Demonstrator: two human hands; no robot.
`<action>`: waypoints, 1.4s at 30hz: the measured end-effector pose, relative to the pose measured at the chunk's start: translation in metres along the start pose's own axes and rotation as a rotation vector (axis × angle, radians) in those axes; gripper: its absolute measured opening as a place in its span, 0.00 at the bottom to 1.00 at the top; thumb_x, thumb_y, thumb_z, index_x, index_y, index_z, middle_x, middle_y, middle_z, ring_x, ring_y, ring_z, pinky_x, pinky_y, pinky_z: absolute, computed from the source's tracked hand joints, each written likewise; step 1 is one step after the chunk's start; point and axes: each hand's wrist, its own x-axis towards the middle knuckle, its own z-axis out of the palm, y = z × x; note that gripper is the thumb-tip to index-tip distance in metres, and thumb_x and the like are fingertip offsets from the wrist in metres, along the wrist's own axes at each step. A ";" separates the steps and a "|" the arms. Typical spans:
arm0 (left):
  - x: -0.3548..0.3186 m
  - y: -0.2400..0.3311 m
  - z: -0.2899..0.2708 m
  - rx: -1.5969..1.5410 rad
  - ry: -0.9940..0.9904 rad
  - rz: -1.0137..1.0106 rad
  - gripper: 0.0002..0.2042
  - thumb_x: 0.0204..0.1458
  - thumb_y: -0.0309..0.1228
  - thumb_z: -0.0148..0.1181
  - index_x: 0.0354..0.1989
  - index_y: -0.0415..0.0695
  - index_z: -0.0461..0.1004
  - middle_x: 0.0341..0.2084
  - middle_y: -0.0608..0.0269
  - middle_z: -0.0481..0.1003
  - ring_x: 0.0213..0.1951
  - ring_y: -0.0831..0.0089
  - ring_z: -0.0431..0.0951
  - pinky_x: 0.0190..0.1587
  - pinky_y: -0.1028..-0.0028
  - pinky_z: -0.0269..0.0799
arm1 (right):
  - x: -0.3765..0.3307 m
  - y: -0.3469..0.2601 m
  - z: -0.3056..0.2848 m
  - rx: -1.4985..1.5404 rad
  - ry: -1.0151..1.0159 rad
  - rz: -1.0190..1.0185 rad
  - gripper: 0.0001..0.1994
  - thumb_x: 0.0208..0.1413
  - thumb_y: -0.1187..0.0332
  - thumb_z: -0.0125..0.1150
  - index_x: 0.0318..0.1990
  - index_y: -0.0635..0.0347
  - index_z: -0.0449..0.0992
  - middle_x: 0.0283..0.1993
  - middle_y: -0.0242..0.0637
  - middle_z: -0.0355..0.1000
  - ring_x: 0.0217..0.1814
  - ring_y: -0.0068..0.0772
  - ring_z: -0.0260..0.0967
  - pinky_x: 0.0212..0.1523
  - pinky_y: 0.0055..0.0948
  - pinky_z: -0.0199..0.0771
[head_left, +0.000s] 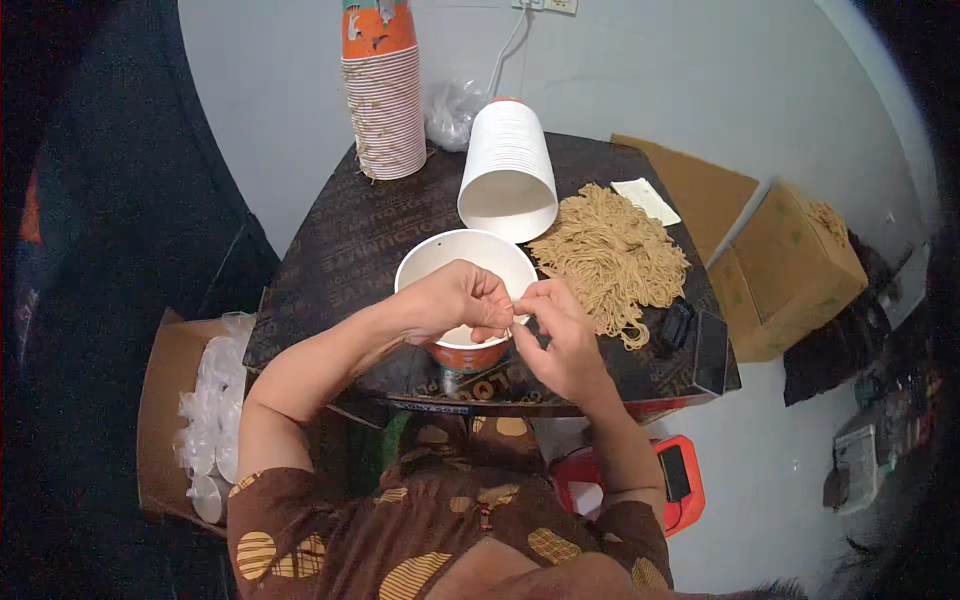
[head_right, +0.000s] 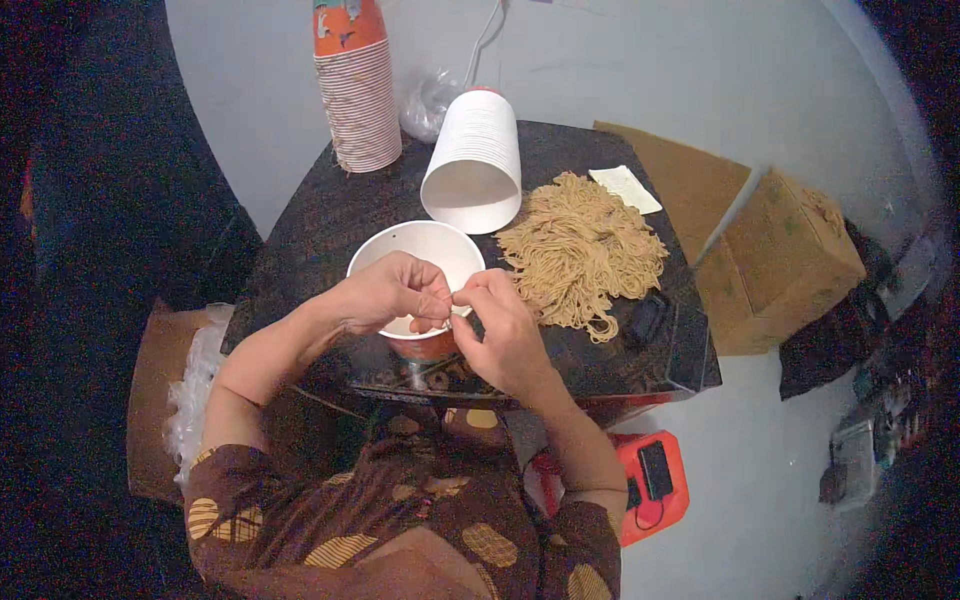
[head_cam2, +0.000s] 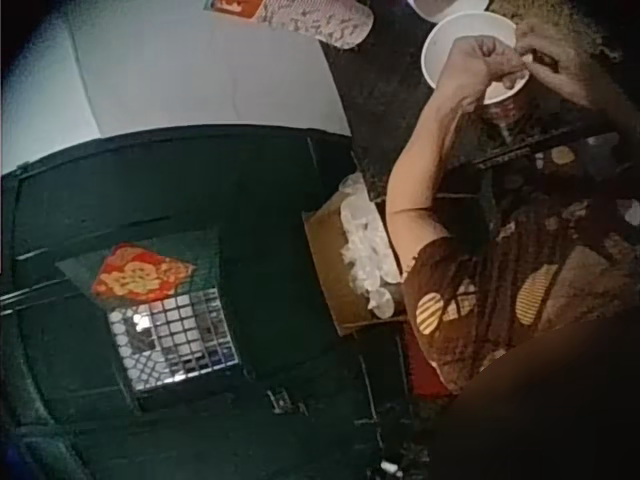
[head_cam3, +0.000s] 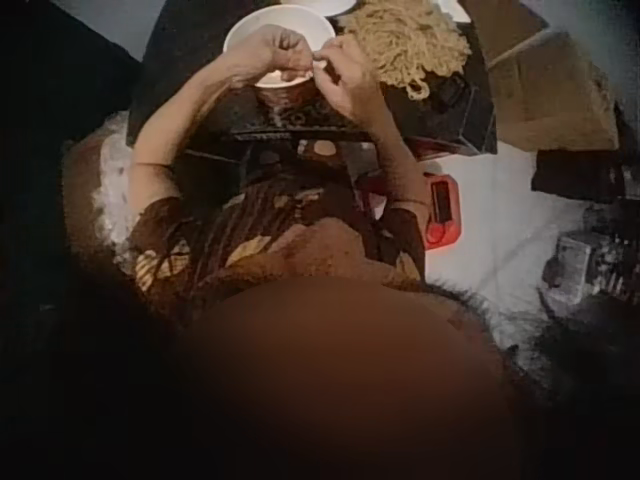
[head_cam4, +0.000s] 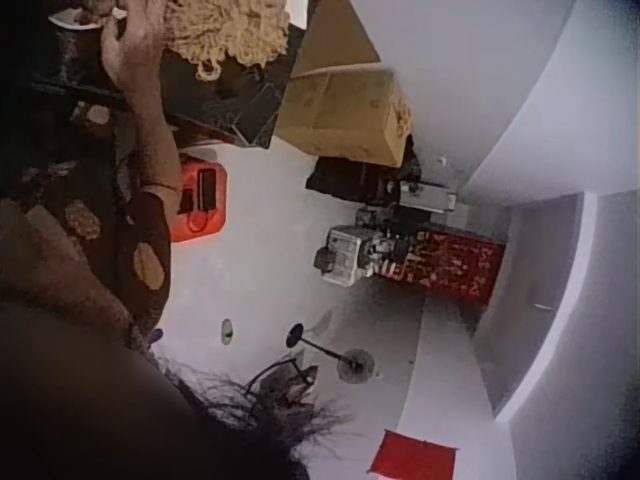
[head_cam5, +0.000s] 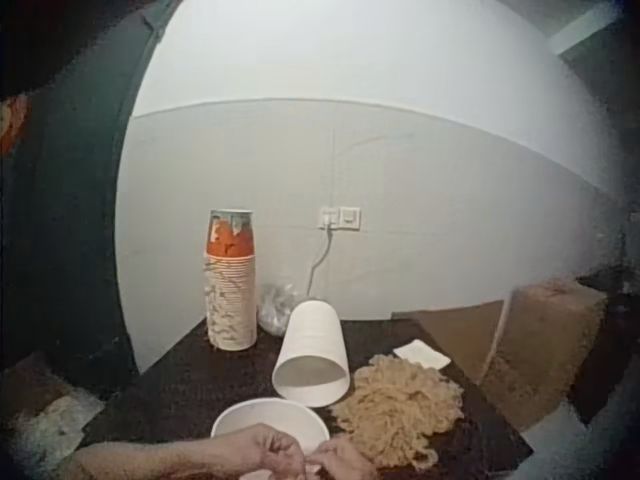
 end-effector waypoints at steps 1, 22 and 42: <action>0.001 -0.001 0.000 0.001 0.001 -0.005 0.04 0.53 0.21 0.62 0.29 0.34 0.75 0.21 0.62 0.75 0.22 0.78 0.71 0.27 0.79 0.65 | -0.001 0.002 0.002 -0.007 0.020 -0.001 0.10 0.48 0.81 0.61 0.39 0.65 0.73 0.40 0.44 0.67 0.38 0.45 0.71 0.37 0.36 0.72; -0.005 0.003 0.003 0.204 0.078 0.016 0.06 0.47 0.17 0.64 0.29 0.39 0.73 0.25 0.66 0.76 0.30 0.81 0.74 0.35 0.80 0.69 | -0.010 0.000 0.011 -0.217 0.159 -0.086 0.08 0.46 0.80 0.62 0.36 0.67 0.75 0.40 0.45 0.69 0.40 0.46 0.70 0.41 0.39 0.71; -0.014 -0.035 0.026 1.230 0.482 0.926 0.11 0.43 0.18 0.63 0.33 0.37 0.67 0.28 0.54 0.71 0.24 0.56 0.76 0.23 0.64 0.73 | -0.003 0.005 0.017 0.096 0.078 0.118 0.09 0.56 0.79 0.57 0.43 0.67 0.78 0.38 0.45 0.74 0.40 0.46 0.71 0.43 0.36 0.71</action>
